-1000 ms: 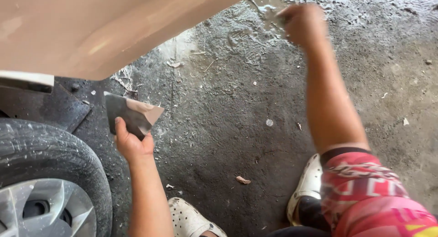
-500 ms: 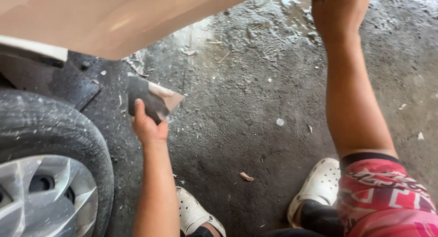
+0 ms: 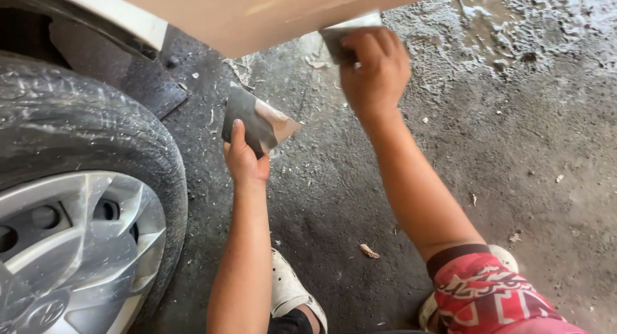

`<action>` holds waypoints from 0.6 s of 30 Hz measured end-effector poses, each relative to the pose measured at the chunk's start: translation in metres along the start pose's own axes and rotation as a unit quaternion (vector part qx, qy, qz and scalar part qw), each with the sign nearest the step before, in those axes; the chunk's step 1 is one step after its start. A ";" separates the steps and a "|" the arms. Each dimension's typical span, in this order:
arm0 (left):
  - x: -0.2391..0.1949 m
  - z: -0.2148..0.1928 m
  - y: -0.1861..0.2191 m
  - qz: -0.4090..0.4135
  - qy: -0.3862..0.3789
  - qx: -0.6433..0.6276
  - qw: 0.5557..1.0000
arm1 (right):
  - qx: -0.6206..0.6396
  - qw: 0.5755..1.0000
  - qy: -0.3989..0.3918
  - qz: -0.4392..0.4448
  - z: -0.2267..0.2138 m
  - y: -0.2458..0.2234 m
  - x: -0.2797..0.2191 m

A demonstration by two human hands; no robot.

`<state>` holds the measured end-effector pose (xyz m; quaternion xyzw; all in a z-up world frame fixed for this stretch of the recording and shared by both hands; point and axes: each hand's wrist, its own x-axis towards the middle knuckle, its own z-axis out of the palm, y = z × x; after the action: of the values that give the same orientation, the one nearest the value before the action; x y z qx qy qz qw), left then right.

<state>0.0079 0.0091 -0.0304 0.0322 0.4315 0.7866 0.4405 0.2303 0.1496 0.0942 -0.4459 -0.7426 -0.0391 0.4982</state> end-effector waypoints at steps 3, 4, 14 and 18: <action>0.000 0.001 0.007 0.000 0.001 -0.005 1.000 | 0.041 0.999 -0.002 -0.004 0.014 -0.032 -0.005; 0.000 0.001 0.010 0.000 0.002 -0.006 1.000 | 0.062 0.998 -0.005 -0.004 0.018 -0.044 -0.006; 0.012 -0.024 0.024 -0.107 0.008 -0.104 0.989 | 0.211 0.948 -0.224 -0.084 0.024 -0.066 -0.018; 0.005 -0.017 0.015 -0.199 -0.028 -0.162 0.966 | 0.208 0.919 -0.279 -0.185 0.008 -0.040 -0.048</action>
<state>-0.0127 -0.0017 -0.0320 -0.1043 0.2837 0.7412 0.5994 0.2019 0.0998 0.0680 -0.1792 -0.9122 0.1509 0.3363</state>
